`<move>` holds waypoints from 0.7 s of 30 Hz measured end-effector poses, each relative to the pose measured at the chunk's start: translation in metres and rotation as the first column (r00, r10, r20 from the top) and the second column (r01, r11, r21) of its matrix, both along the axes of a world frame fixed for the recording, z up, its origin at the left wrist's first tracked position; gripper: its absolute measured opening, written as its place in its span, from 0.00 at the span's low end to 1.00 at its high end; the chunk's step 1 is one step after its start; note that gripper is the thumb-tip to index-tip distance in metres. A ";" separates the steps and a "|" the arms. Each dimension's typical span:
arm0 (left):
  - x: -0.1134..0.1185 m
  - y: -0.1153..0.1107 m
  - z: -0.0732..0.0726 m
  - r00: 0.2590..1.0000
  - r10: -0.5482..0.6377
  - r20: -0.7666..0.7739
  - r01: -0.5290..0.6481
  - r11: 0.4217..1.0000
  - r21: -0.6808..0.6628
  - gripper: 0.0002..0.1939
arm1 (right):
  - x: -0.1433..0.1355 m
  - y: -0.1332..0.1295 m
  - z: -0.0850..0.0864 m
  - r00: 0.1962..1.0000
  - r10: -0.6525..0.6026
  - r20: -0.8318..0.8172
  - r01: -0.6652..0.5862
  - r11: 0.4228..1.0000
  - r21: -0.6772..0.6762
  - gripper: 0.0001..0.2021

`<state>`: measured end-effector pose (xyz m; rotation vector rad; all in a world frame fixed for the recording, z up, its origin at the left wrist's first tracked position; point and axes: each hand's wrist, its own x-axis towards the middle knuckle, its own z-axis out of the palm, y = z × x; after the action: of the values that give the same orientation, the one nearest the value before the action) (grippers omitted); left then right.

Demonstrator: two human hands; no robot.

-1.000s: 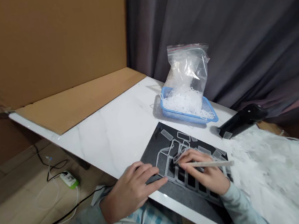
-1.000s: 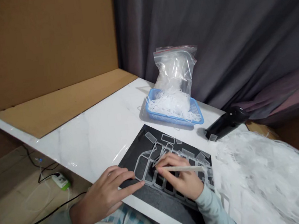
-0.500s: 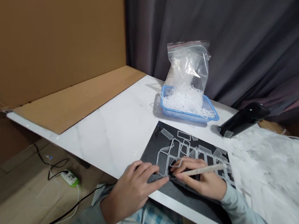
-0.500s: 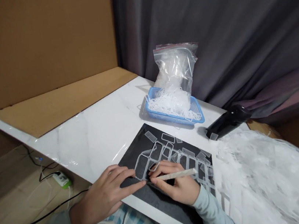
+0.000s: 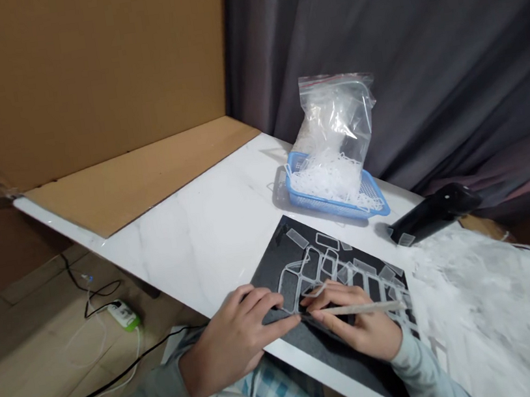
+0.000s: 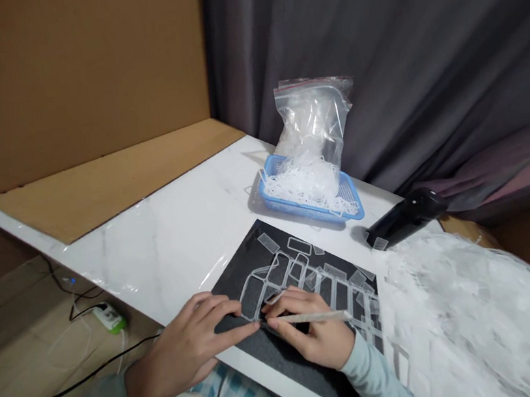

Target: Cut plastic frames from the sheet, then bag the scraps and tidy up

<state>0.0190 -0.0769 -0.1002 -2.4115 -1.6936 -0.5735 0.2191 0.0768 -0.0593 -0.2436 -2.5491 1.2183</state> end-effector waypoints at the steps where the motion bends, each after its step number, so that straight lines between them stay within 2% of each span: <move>1: 0.000 0.000 0.000 1.000 -0.001 0.004 0.001 1.000 0.004 0.31 | 0.000 0.000 0.000 1.000 0.008 -0.003 -0.008 1.000 0.017 0.06; 4: 0.001 0.000 -0.001 1.000 -0.001 0.012 0.001 1.000 0.016 0.30 | 0.000 -0.003 -0.003 0.998 0.045 -0.037 -0.040 0.992 0.116 0.05; 6: 0.001 0.000 0.000 1.000 0.000 0.015 0.000 1.000 0.017 0.29 | 0.000 -0.007 -0.006 0.995 0.059 -0.078 -0.036 0.963 0.268 0.07; 9: 0.001 0.000 0.000 1.000 0.000 0.025 -0.001 1.000 0.015 0.29 | 0.002 -0.013 -0.013 0.990 0.062 -0.123 0.015 0.838 0.545 0.08; 12: 0.001 0.000 -0.001 1.000 -0.003 0.026 0.002 1.000 0.009 0.29 | 0.006 -0.014 -0.017 0.991 0.036 -0.129 0.065 0.711 0.700 0.08; 14: 0.001 0.000 -0.002 1.000 -0.002 0.028 0.002 1.000 0.008 0.29 | 0.009 -0.007 -0.018 0.986 -0.029 -0.165 0.142 0.664 0.734 0.07; 17: 0.000 0.001 -0.002 1.000 -0.006 0.026 0.006 1.000 -0.003 0.29 | 0.015 0.009 -0.014 0.939 -0.174 -0.298 0.338 0.639 0.691 0.10; 19: 0.000 0.001 -0.001 1.000 -0.009 0.018 0.009 1.000 -0.011 0.29 | 0.021 0.021 -0.010 0.865 -0.312 -0.394 0.500 0.615 0.610 0.11; 21: 0.000 0.001 0.000 1.000 -0.008 0.015 0.008 1.000 -0.015 0.30 | 0.028 0.031 -0.007 0.746 -0.472 -0.469 0.666 0.534 0.521 0.10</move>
<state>0.0187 -0.0761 -0.1007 -2.4318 -1.7003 -0.5828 0.2473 0.1078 -0.0668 -0.6349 -2.1772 0.0376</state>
